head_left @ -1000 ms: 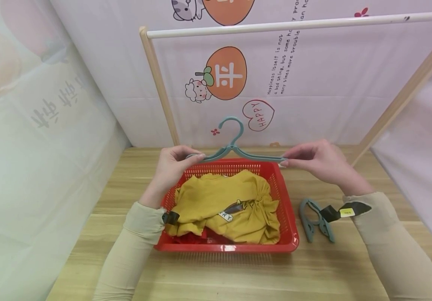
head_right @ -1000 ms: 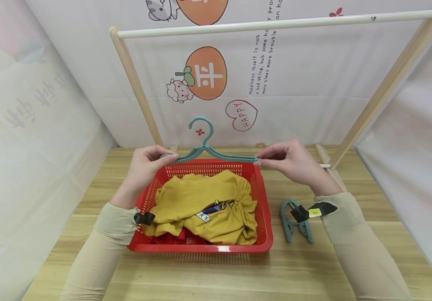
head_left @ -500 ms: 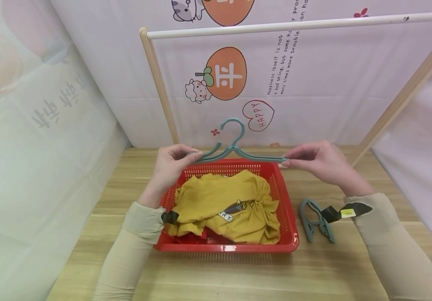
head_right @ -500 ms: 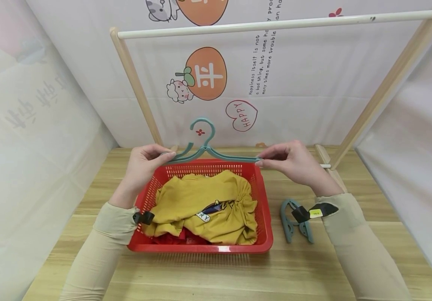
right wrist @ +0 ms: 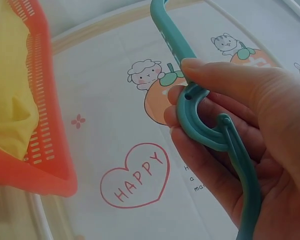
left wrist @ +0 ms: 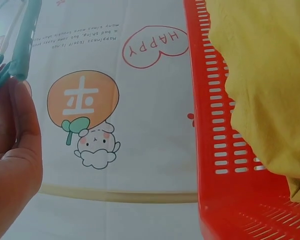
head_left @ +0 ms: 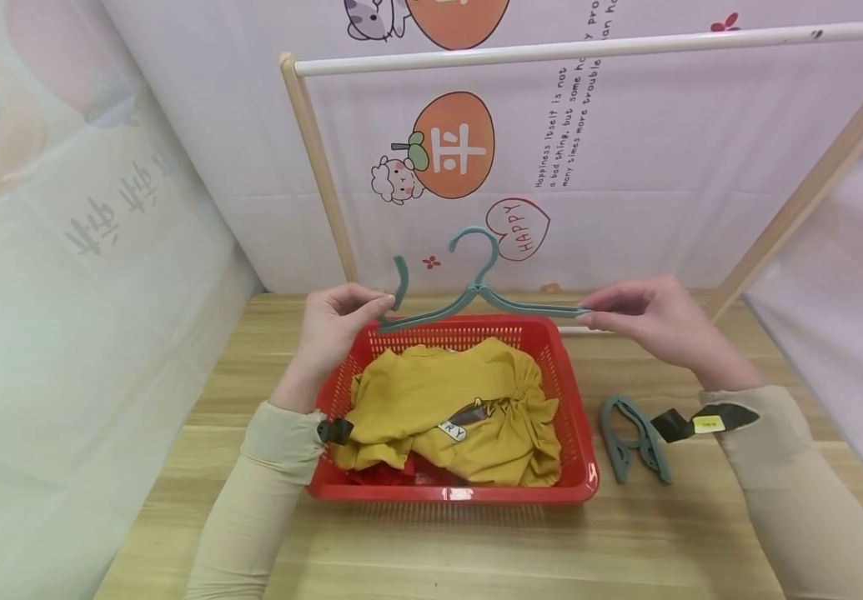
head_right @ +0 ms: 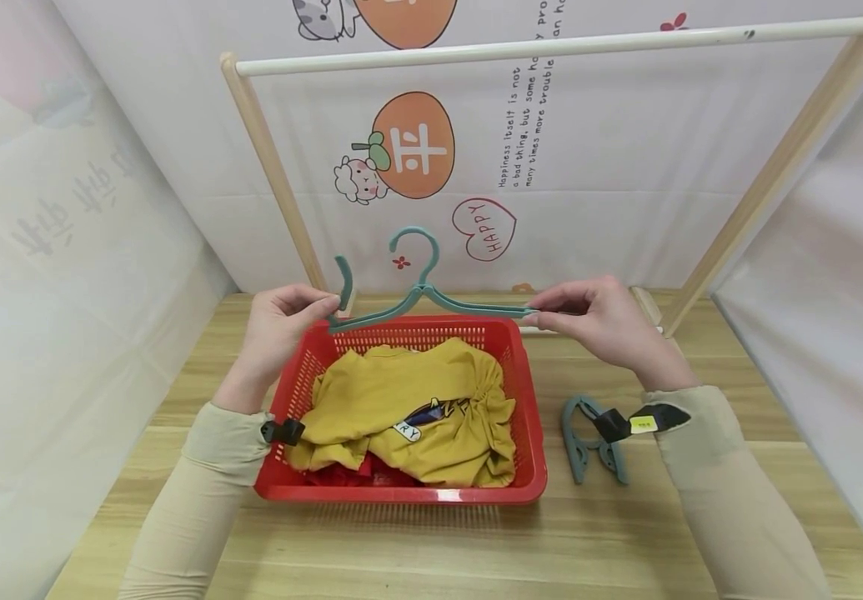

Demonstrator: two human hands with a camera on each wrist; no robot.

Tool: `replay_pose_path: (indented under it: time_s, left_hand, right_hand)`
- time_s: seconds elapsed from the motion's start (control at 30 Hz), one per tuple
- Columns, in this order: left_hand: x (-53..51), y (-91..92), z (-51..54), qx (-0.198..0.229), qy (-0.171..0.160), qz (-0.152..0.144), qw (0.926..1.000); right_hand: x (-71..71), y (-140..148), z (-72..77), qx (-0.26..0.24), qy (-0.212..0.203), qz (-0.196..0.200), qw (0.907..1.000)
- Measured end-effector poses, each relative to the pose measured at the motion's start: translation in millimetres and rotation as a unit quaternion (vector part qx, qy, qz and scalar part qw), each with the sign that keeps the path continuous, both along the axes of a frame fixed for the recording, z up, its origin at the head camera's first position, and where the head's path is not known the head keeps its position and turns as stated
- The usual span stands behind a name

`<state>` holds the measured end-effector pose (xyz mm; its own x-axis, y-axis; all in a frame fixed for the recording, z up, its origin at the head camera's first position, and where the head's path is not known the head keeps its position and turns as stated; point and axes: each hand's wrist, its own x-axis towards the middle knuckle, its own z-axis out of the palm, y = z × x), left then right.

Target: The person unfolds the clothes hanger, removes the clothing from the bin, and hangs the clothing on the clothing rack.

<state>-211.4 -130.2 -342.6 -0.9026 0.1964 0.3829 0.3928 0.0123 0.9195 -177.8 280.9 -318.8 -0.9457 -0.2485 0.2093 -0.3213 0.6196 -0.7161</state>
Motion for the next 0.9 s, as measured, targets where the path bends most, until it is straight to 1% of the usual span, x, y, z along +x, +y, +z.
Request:
replay_pose_path:
  time_s: [0.17,0.33,0.43,0.63,0.77,0.9]
  left_hand:
    - [-1.0,-3.0,-0.6,0.003,-0.009,0.015,0.9998]
    - [-0.7,-6.6,-1.0,0.000,-0.016,0.040,0.9991]
    - [-0.3,-8.8,-1.3,-0.009,-0.017,0.053,0.9984]
    - [-1.4,-11.9,-2.5,-0.007,-0.022,0.056,0.9982]
    - [-1.9,-13.2,-2.6,0.000,-0.025,0.060,0.9979]
    - [-2.2,-13.8,-3.1,0.007,-0.025,0.057,0.9980]
  right_hand:
    - [2.8,4.3,2.1,0.013,0.011,-0.005,0.9998]
    - [3.8,7.5,3.0,0.012,0.013,-0.029,0.9994]
    - [4.3,9.0,3.3,0.011,0.012,-0.043,0.9990]
    - [5.2,11.0,3.4,0.002,0.004,-0.053,0.9986]
    - [4.8,10.8,4.3,-0.007,0.014,-0.056,0.9983]
    - [4.6,11.2,4.8,-0.010,0.017,-0.058,0.9981]
